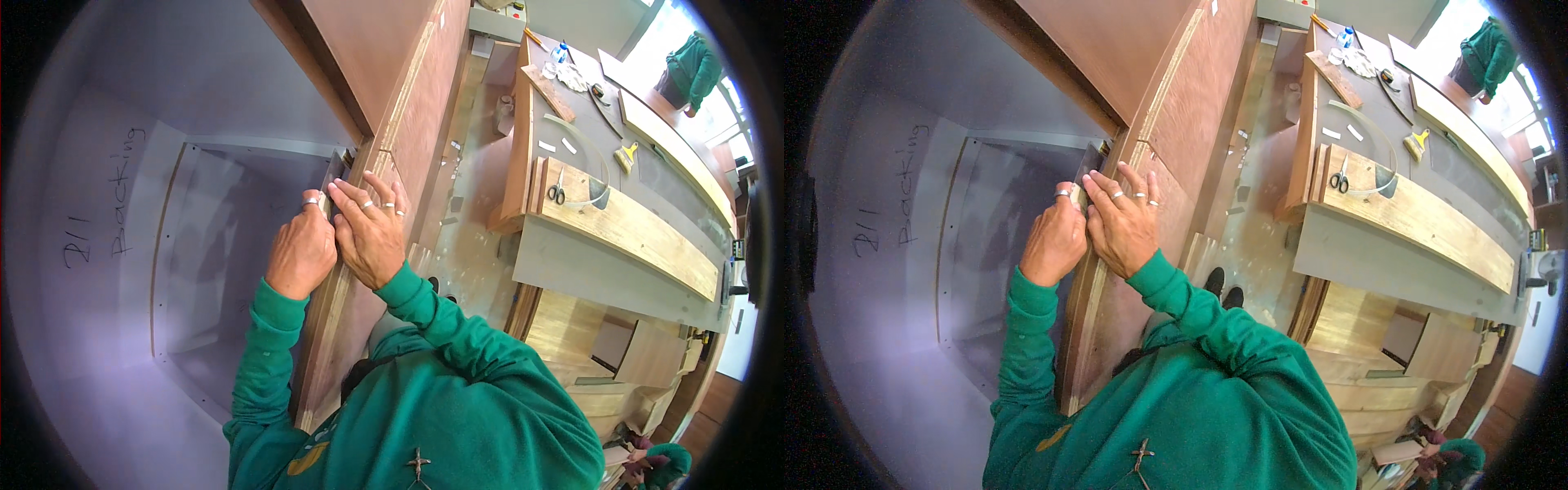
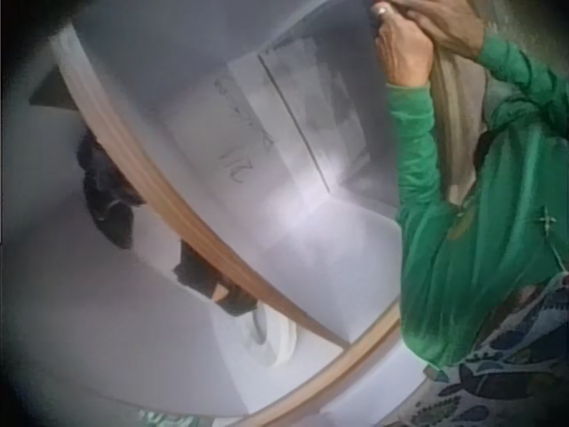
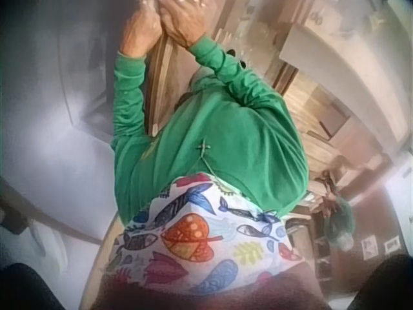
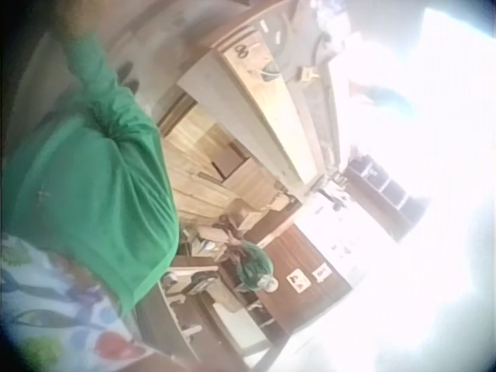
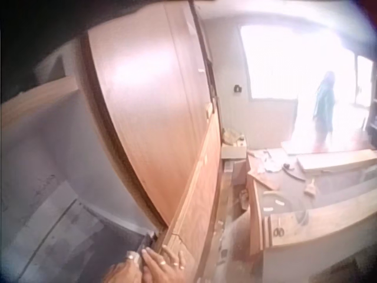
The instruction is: The person applies a long strip of edging material to the interior seams of a wooden cabinet box, pressing it into place by hand and trimming it with scissors and a small scraper tool.
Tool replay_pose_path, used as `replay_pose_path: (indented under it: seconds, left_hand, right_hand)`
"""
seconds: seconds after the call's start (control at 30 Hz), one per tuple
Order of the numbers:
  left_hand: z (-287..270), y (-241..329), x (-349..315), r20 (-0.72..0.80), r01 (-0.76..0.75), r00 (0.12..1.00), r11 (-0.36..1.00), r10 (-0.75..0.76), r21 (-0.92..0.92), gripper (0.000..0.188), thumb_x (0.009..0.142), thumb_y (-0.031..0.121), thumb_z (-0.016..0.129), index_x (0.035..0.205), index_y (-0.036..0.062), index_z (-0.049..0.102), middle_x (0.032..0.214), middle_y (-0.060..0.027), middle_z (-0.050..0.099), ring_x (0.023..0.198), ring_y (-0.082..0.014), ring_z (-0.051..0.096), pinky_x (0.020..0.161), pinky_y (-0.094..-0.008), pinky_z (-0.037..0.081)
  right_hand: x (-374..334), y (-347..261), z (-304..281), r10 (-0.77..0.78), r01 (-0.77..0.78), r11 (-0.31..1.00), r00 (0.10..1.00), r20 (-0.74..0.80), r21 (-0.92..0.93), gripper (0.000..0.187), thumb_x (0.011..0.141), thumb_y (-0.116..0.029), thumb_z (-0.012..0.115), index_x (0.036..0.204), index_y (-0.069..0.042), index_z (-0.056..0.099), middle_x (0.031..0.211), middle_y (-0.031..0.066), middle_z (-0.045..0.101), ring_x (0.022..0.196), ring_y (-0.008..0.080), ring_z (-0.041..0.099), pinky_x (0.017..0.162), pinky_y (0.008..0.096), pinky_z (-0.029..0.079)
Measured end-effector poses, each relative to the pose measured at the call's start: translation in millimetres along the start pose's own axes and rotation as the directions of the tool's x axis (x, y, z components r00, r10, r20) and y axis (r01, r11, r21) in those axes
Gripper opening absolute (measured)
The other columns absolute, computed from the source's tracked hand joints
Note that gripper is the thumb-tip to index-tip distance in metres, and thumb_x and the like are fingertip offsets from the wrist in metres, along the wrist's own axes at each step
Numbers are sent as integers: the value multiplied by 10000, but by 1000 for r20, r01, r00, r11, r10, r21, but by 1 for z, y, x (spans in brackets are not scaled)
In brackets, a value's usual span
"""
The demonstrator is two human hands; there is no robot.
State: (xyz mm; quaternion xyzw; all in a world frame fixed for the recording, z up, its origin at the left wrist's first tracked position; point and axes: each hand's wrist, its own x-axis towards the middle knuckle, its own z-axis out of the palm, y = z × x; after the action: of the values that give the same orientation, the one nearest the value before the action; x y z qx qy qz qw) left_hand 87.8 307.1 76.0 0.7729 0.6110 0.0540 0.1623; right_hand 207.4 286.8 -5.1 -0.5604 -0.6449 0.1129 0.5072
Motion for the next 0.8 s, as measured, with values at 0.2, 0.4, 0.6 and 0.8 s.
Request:
replay_pose_path:
  seconds: [0.2, 0.4, 0.6, 0.8]
  left_hand:
    - [-2, 8, 1, 6, 23, 1000, 999, -23, 41, 345, 965, 116, 466, 1270, -33, 406, 911, -353, 658, 854, -547, 631, 740, -643, 487]
    - [-1, 10, 4, -14, 24, 1000, 999, -24, 43, 321, 963, 103, 472, 1247, -37, 419, 905, -358, 656, 850, -549, 629, 729, -641, 486]
    - [2, 7, 8, -36, -19, 999, 996, 22, 87, 320, 957, 114, 493, 1208, -72, 419, 841, -337, 668, 792, -516, 660, 692, -616, 521]
    - [-2, 13, 5, -29, -16, 999, 991, 20, 132, 326, 947, 102, 496, 1207, -79, 418, 829, -337, 664, 796, -509, 662, 697, -612, 522]
  right_hand:
    - [0, 4, 3, 0, 0, 999, 1000, -11, 33, 426, 873, -141, 624, 1297, -107, 658, 1329, 31, 628, 1360, 356, 454, 1175, 617, 236]
    - [3, 7, 4, 12, -12, 999, 1000, -1, 49, 427, 868, -136, 622, 1290, -85, 657, 1328, 54, 622, 1350, 363, 448, 1168, 625, 242]
    - [4, 8, 3, 25, -26, 997, 1000, 20, 77, 431, 866, -138, 616, 1291, -78, 657, 1329, 61, 619, 1357, 358, 435, 1172, 629, 231]
    - [8, 9, -5, 23, -27, 994, 999, 45, 106, 417, 864, -129, 615, 1275, -85, 667, 1311, 43, 629, 1342, 356, 447, 1170, 634, 230]
